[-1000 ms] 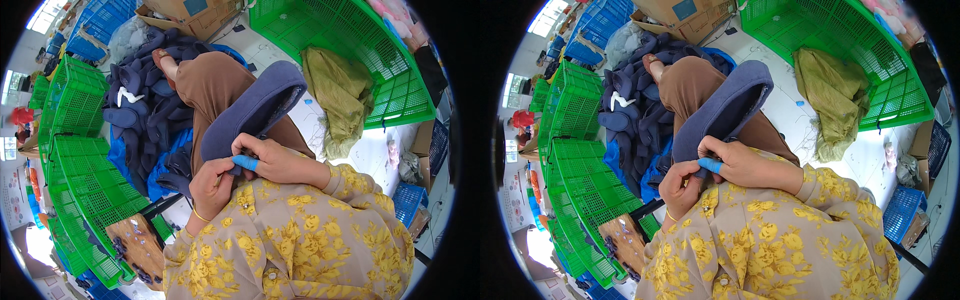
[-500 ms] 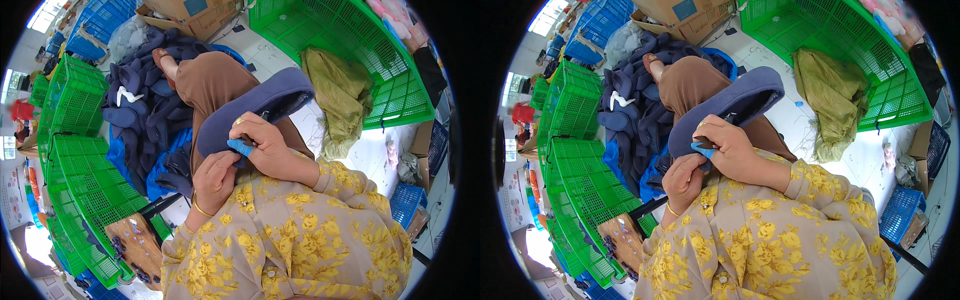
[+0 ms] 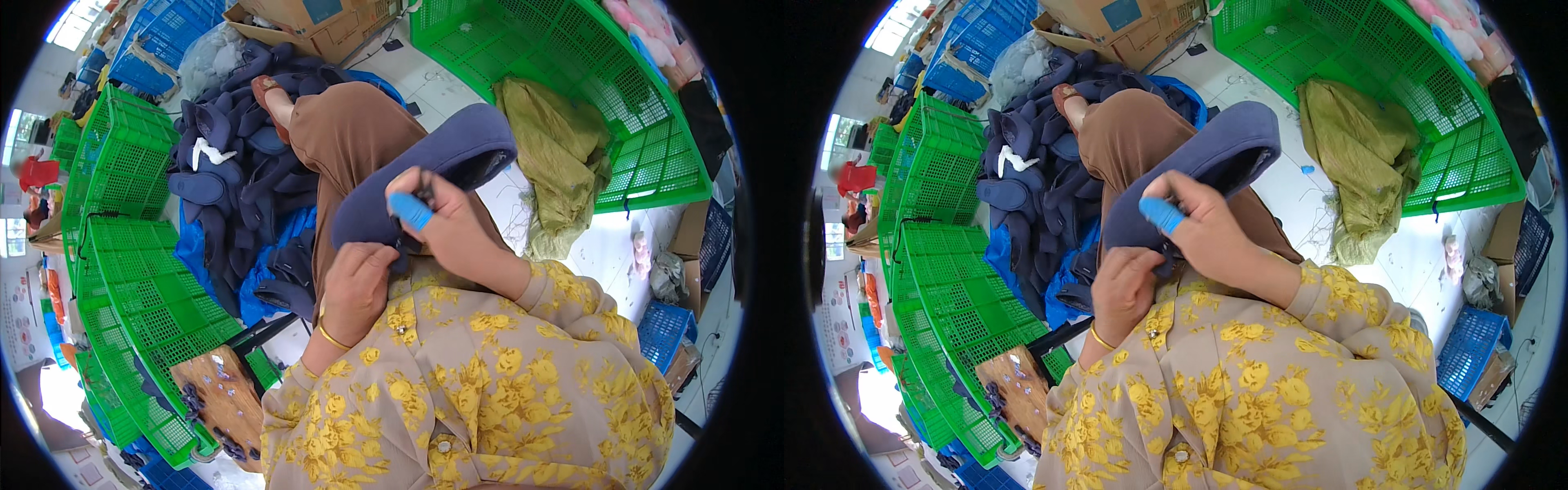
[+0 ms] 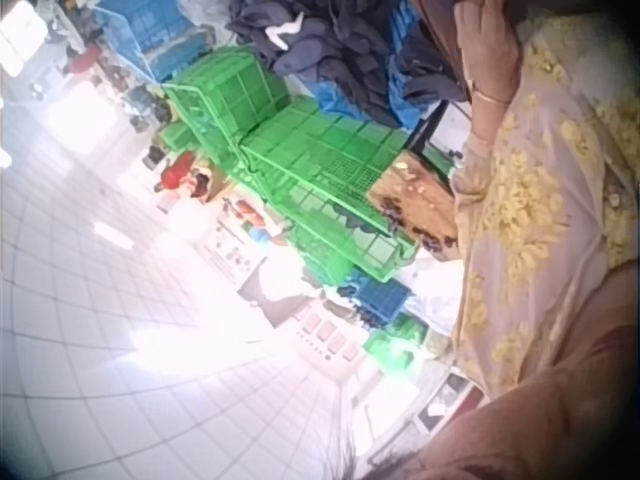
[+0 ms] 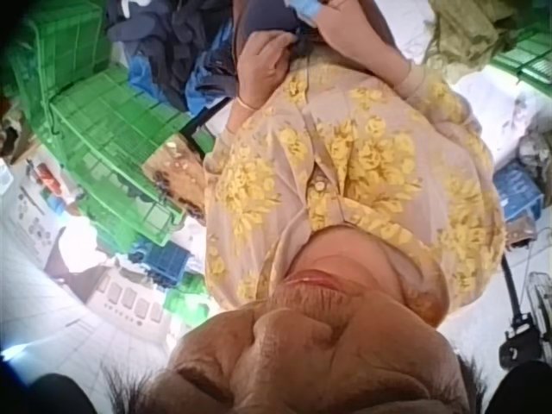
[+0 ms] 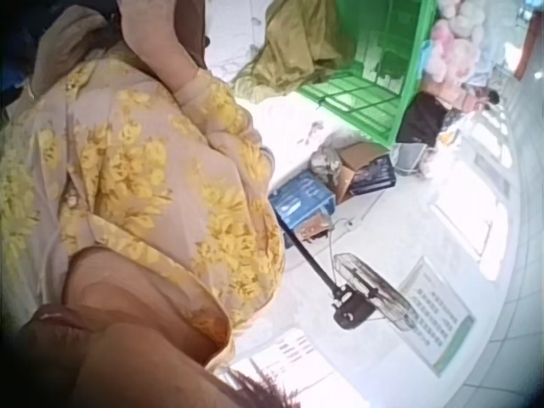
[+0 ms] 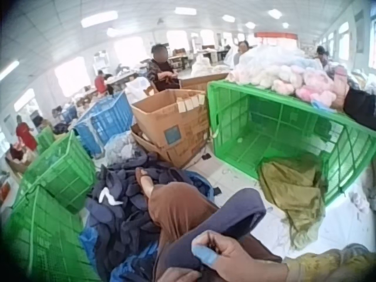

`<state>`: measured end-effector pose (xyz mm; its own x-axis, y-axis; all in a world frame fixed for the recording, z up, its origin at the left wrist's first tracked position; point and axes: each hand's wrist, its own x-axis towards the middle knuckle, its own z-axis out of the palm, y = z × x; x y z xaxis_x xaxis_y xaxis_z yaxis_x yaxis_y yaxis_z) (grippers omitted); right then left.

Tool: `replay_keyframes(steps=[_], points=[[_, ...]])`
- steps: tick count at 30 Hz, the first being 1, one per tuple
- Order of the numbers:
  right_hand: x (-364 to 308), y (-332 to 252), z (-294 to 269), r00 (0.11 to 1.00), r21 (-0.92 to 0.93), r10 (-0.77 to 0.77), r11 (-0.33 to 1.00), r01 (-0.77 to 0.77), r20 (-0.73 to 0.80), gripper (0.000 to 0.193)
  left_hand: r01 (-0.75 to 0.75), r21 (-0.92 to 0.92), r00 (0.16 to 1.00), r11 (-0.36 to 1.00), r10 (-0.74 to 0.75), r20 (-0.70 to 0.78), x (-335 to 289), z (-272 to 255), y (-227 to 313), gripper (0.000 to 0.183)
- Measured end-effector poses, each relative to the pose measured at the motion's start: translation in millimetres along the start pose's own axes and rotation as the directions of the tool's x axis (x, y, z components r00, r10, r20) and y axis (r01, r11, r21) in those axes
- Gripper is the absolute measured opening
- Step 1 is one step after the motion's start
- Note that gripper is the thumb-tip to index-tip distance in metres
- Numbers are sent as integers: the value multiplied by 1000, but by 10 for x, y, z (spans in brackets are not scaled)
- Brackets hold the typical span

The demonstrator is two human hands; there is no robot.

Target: The person trims loose threads and fabric edges from a dark blue slip-on shoe using a small blue tool. The person repeatedly picks up the shoe, snips threads, and adjusts the shoe while seated on the floor.

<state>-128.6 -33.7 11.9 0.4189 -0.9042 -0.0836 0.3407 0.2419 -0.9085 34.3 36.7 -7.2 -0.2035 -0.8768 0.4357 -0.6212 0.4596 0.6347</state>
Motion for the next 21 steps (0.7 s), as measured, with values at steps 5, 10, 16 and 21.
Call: replay_keyframes(steps=[5,10,16,21], points=[[-48,-276,-70,996,138,16,990,-29,90,8,247,-224,961,943,-209,180,-26,-143,75,21],[-22,-226,-261,970,235,76,963,-131,230,10,93,-122,993,988,-84,78,318,-361,30,30],[-13,-181,-234,944,254,113,947,-197,311,10,-304,290,829,908,102,550,822,-516,-18,28],[-83,-564,-118,945,-11,48,999,-47,322,10,-450,446,848,774,214,484,943,-637,62,5]])
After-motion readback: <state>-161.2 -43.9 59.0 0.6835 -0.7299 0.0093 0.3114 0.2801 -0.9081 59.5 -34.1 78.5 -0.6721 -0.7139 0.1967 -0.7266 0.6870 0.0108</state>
